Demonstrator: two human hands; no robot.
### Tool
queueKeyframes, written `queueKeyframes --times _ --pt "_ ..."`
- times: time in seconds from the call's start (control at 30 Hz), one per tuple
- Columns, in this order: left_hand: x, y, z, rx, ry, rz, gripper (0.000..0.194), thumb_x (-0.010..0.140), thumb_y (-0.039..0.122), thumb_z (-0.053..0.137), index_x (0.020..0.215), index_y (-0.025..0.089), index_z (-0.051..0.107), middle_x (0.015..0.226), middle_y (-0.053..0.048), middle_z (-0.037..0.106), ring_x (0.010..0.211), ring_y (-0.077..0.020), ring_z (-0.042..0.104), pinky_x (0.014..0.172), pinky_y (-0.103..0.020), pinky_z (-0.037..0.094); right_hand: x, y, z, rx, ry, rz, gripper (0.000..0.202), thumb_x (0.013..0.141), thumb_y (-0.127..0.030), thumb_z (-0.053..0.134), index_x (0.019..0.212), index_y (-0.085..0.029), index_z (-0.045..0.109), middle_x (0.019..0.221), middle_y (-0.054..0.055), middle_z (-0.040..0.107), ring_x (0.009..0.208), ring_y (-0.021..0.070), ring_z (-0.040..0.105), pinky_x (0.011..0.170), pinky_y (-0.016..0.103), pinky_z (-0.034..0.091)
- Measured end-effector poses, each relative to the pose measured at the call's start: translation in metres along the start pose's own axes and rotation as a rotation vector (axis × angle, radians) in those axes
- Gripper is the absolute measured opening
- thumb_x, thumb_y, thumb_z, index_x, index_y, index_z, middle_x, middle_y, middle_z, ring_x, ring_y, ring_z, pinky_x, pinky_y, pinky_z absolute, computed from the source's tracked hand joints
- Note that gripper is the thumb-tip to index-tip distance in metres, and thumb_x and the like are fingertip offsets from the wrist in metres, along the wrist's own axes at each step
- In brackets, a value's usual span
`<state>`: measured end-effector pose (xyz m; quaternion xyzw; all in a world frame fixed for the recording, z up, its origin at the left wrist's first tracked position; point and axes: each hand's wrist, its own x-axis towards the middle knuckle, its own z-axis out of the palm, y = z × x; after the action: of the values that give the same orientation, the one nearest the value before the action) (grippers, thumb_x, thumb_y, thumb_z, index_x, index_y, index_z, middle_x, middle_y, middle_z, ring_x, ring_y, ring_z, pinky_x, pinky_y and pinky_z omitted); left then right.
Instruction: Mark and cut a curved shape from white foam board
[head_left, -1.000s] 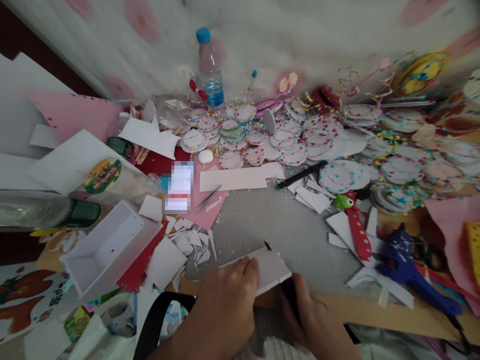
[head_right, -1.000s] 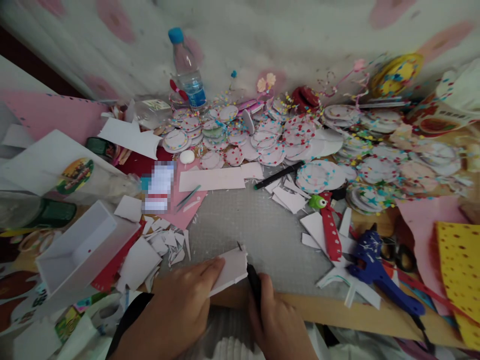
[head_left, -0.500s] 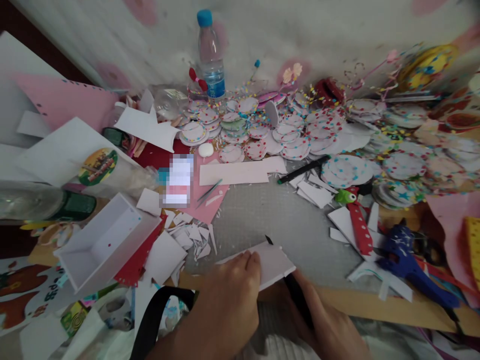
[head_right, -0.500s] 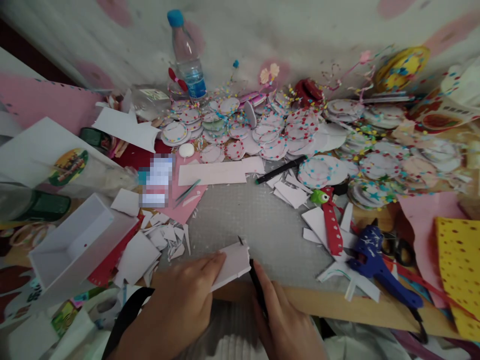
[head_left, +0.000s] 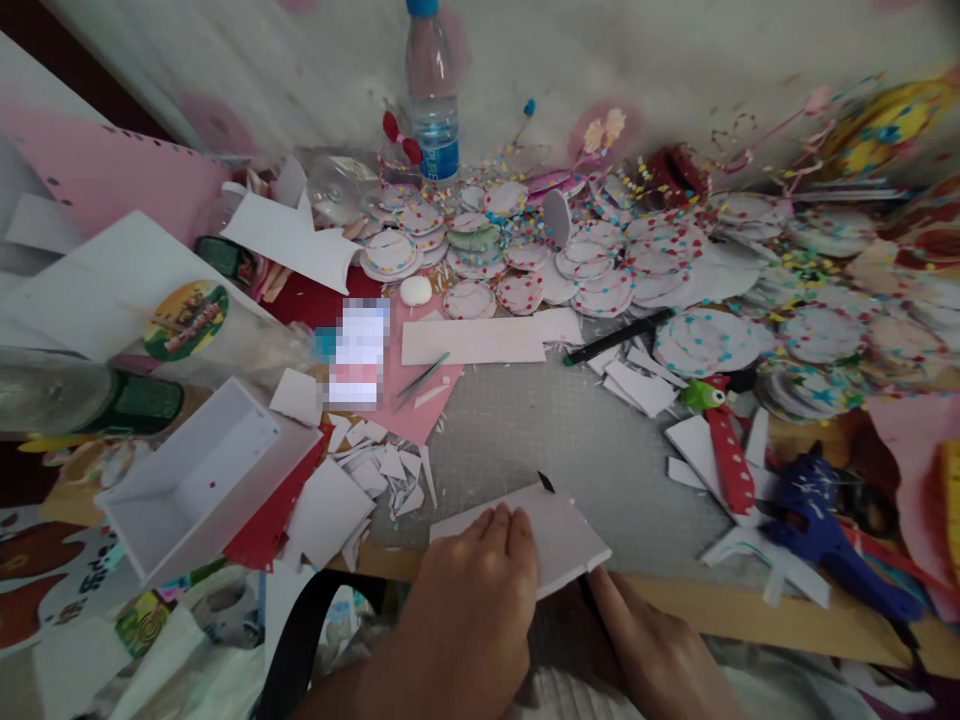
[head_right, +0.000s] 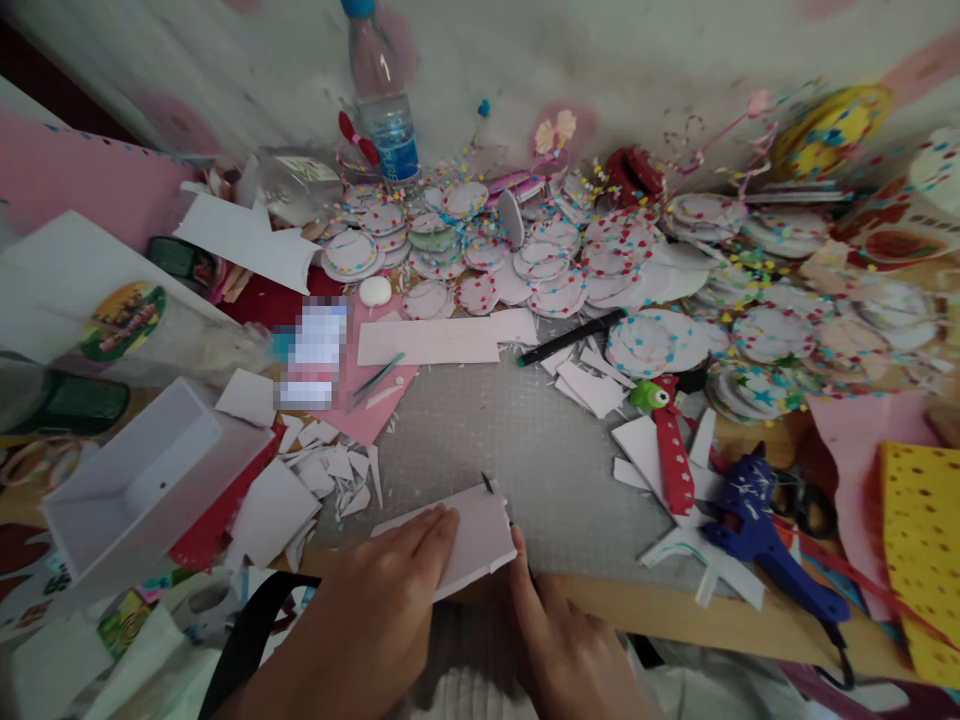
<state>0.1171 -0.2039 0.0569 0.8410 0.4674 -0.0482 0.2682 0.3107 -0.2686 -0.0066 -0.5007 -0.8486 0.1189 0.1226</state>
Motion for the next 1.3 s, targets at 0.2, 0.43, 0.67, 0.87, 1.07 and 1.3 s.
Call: queueKeyframes --times 0.2,0.43,0.67,0.87,1.07,1.3 --pt "0.0 0.0 0.0 0.019 -0.014 0.006 0.061 0.067 -0.001 0.04 0.127 0.0 0.054 0.122 -0.021 0.063 0.108 -0.0289 0.065 0.089 -0.04 0.056 -0.004 -0.002 0.013 0.042 -0.037 0.038 0.096 0.066 0.008 0.029 0.15 -0.008 -0.015 0.082 0.013 0.073 0.054 0.0196 0.07 0.044 0.024 0.055" --pt "0.003 -0.001 -0.008 -0.036 -0.081 -0.036 0.061 0.069 -0.003 0.038 0.128 0.002 0.053 0.122 -0.02 0.064 0.108 -0.0284 0.065 0.089 -0.042 0.056 -0.006 -0.002 0.021 0.081 -0.053 0.044 0.093 0.07 0.002 0.031 0.15 -0.01 -0.015 0.077 0.009 0.071 0.049 0.0189 0.068 0.043 0.025 0.055" --pt "0.005 -0.002 -0.02 -0.085 -0.092 -0.079 0.055 0.073 -0.001 0.038 0.123 0.009 0.057 0.107 -0.015 0.07 0.096 -0.0271 0.068 0.081 -0.04 0.056 -0.004 -0.007 0.029 -0.025 0.045 0.068 0.088 0.075 -0.001 0.031 0.15 -0.009 -0.014 0.059 0.002 0.062 0.039 0.0163 0.061 0.034 0.021 0.047" --pt "0.014 -0.017 -0.039 -0.141 -0.176 -0.11 0.033 0.082 0.008 0.039 0.099 0.02 0.065 0.088 -0.008 0.072 0.084 -0.024 0.069 0.075 -0.033 0.05 -0.01 -0.004 0.039 0.002 -0.007 0.11 0.078 0.087 -0.014 0.036 0.152 -0.013 -0.007 0.063 0.0 0.062 0.036 0.012 0.056 0.033 0.018 0.042" --pt "0.027 -0.036 -0.052 -0.172 -0.179 -0.114 0.022 0.084 0.02 0.046 0.08 0.018 0.067 0.072 -0.005 0.069 0.07 -0.021 0.064 0.062 -0.027 0.04 -0.007 -0.004 0.036 0.029 -0.006 0.147 0.078 0.087 -0.014 0.038 0.152 -0.015 -0.005 0.068 0.001 0.065 0.041 0.0144 0.06 0.036 0.02 0.045" --pt "0.047 -0.065 -0.062 -0.396 -0.185 -0.266 0.024 0.077 0.035 0.057 0.087 0.016 0.068 0.079 -0.004 0.069 0.076 -0.0231 0.066 0.065 -0.027 0.047 0.001 -0.007 0.025 -0.031 -0.054 0.171 0.073 0.081 -0.009 0.044 0.149 -0.015 0.017 0.065 0.001 0.067 0.044 0.0172 0.064 0.038 0.022 0.046"
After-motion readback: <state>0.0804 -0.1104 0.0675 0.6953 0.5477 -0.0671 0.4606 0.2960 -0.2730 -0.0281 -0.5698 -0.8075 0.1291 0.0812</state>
